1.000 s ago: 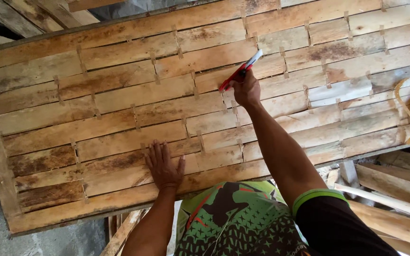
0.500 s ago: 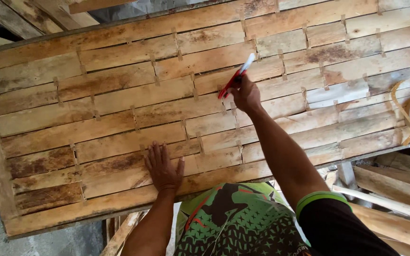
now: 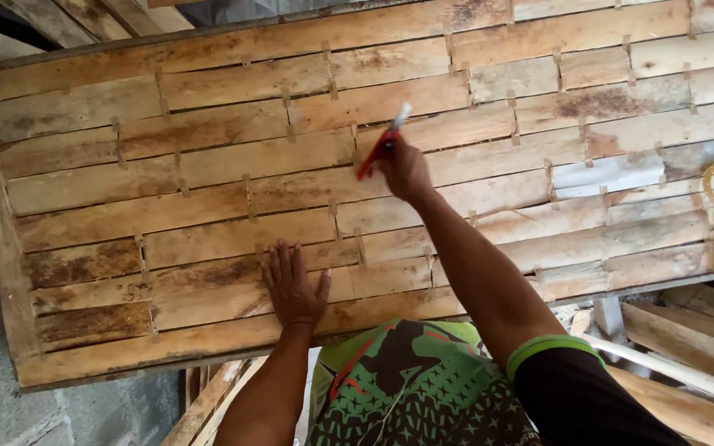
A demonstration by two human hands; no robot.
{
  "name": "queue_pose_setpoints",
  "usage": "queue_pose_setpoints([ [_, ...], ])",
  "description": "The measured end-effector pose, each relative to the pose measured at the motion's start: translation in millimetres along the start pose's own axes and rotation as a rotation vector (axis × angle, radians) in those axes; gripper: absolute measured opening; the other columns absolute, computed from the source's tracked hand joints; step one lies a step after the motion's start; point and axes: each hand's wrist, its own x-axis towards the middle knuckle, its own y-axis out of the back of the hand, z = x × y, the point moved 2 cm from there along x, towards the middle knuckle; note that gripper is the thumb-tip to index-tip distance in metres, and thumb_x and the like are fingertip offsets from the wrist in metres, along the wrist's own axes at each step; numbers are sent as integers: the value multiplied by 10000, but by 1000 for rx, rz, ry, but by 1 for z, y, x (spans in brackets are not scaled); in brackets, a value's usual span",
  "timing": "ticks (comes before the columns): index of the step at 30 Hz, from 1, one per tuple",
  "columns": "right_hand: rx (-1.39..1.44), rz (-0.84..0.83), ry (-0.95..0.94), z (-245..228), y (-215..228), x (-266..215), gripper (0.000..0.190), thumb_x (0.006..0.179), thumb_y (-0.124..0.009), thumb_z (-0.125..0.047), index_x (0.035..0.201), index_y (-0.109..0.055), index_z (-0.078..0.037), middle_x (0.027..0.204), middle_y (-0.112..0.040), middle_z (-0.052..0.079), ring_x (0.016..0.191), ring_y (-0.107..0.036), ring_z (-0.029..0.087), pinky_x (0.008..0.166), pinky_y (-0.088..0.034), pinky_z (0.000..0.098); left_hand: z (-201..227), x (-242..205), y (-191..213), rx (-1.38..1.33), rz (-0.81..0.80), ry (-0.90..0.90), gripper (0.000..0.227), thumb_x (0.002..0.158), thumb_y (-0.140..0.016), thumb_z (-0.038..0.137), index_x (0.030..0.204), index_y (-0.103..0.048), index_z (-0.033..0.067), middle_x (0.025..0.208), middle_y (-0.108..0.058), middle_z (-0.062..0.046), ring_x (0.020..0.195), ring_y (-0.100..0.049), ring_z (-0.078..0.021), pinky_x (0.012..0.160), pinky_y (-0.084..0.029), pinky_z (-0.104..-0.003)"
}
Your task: Trim excess material from wooden slats on a panel using a utility knife.
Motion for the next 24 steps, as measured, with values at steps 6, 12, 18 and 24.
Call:
queue_pose_setpoints([
  [6,-176,101,-18,-10,-18,30,272,860,-727,-94,1100,-599,-83,944,-782,82,912,-762,302,774,-577,416,0,2,2,8,-6,-7,833,936,-570,564,1562,-396,42,1673,-286,-212,1567,-206,-396,1259,-127,-589],
  [12,-302,15,-30,-10,-13,43,333,841,-767,-135,1115,-583,-94,972,-776,94,932,-745,326,767,-560,452,-2,-1,1,22,-18,1,851,937,-570,568,1575,-380,37,1684,-252,-201,1565,-193,-386,1250,-127,-587],
  [18,-285,86,1,9,-14,38,345,867,-773,-166,1136,-574,-87,997,-773,110,951,-734,343,799,-565,467,-2,2,0,0,-48,21,854,931,-564,577,1564,-377,36,1686,-235,-193,1570,-179,-383,1251,-121,-587],
  [24,-378,160,-10,11,-23,41,407,849,-790,-175,1172,-567,-68,991,-757,127,930,-706,382,771,-538,491,-1,-1,-1,15,-31,5,842,944,-574,565,1560,-397,21,1689,-245,-213,1573,-178,-388,1250,-116,-581],
])
